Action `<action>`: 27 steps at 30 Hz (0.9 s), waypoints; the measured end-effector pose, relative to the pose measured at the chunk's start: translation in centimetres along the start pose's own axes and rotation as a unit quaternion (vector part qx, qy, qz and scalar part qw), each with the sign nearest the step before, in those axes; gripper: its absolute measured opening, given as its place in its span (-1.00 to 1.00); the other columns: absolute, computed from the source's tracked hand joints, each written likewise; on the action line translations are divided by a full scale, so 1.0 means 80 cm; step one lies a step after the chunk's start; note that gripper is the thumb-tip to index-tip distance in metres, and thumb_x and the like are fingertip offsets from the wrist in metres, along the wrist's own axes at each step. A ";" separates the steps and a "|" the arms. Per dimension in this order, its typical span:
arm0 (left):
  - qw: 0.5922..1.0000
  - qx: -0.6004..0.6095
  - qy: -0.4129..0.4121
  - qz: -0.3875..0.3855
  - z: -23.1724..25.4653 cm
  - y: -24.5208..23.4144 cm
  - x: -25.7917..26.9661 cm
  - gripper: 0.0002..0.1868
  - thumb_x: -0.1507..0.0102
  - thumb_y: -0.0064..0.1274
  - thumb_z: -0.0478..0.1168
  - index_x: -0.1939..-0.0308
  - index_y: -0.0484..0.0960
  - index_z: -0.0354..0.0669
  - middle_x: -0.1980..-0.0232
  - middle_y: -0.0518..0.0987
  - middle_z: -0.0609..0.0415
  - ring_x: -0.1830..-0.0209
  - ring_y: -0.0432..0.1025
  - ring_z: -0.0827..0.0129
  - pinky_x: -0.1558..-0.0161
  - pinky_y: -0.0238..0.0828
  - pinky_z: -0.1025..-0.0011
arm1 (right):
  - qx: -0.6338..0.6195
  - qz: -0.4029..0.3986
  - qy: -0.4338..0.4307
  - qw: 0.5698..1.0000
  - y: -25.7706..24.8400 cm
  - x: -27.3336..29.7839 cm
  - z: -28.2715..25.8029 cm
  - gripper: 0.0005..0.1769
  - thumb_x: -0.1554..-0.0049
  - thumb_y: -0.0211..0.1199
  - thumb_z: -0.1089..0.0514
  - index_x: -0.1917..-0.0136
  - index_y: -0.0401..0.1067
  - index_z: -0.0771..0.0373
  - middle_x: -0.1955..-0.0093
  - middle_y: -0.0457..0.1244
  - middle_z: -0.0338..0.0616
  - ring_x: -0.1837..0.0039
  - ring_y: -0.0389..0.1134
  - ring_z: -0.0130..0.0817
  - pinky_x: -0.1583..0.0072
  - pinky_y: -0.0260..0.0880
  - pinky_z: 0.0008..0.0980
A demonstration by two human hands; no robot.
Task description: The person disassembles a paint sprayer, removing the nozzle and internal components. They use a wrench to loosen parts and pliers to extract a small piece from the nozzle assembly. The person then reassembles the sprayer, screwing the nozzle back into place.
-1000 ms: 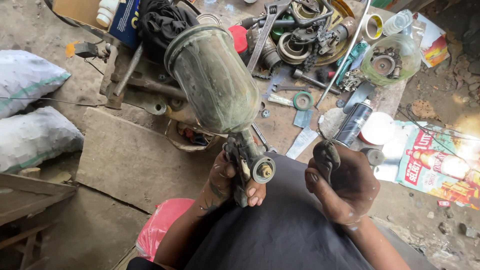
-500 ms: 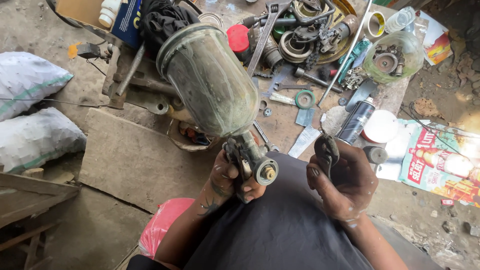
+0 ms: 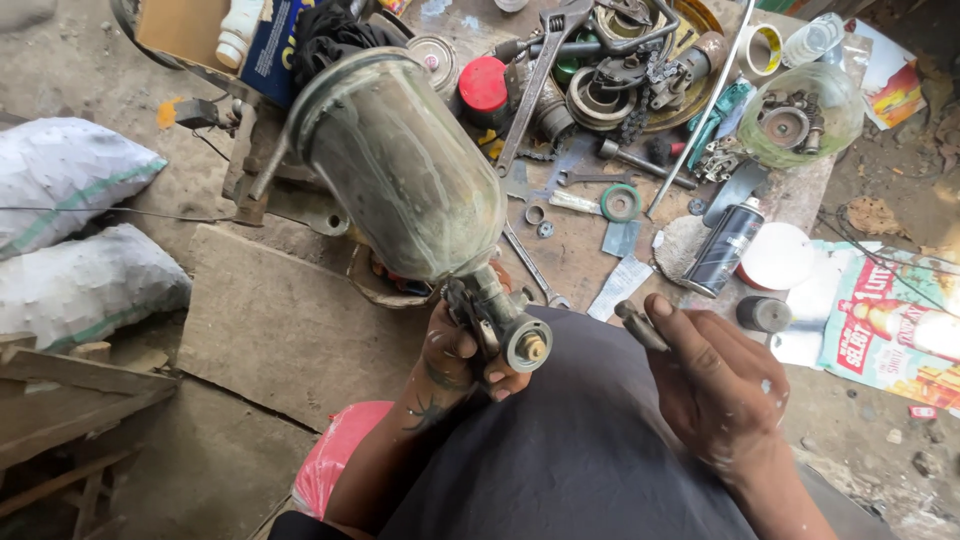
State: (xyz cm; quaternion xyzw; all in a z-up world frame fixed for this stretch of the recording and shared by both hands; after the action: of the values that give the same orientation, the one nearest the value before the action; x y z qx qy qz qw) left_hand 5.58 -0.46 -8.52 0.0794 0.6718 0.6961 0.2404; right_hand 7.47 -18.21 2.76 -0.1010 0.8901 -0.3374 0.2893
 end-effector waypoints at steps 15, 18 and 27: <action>0.999 -0.019 -0.015 0.025 -0.018 0.004 -0.016 -0.59 -0.29 0.26 -0.29 -0.18 0.54 -0.34 0.22 0.60 -0.20 0.48 0.35 0.33 0.53 0.37 0.35 | 0.113 -0.013 -0.123 0.986 -0.015 -0.044 -0.034 -0.70 -0.05 0.43 0.07 -0.08 0.63 -0.19 0.24 0.06 -0.20 -0.18 0.31 -0.04 -0.46 0.18 0.27; 0.999 -0.034 -0.010 0.023 -0.015 0.014 -0.022 -0.65 -0.30 0.24 -0.30 -0.13 0.56 -0.33 0.13 0.62 -0.17 0.45 0.34 0.35 0.50 0.35 0.38 | 0.130 -0.013 -0.136 0.982 -0.020 -0.051 -0.037 -0.73 -0.03 0.50 0.02 -0.04 0.65 -0.16 0.19 0.07 -0.19 -0.14 0.31 -0.09 -0.38 0.26 0.23; 0.994 -0.097 0.016 0.043 -0.004 0.039 -0.041 -0.75 -0.32 0.24 -0.24 0.01 0.62 -0.33 0.29 0.57 -0.08 0.50 0.32 0.39 0.52 0.31 0.45 | 0.091 0.012 -0.149 0.985 -0.013 -0.055 -0.033 -0.76 -0.06 0.45 0.07 -0.04 0.64 -0.01 0.12 0.16 -0.14 -0.16 0.32 -0.05 -0.37 0.33 0.23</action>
State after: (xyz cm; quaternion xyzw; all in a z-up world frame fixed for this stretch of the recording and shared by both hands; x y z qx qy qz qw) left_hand 7.63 -2.11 -4.85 0.0733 0.6005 0.7690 0.2067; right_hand 9.45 -15.91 6.98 -0.1125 0.8037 -0.3952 0.4304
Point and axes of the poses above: each hand's wrist, its own x-axis away from the middle knuckle, its own y-axis out of the palm, z = x × y, the point moved 10 cm from there along -x, towards the middle knuckle
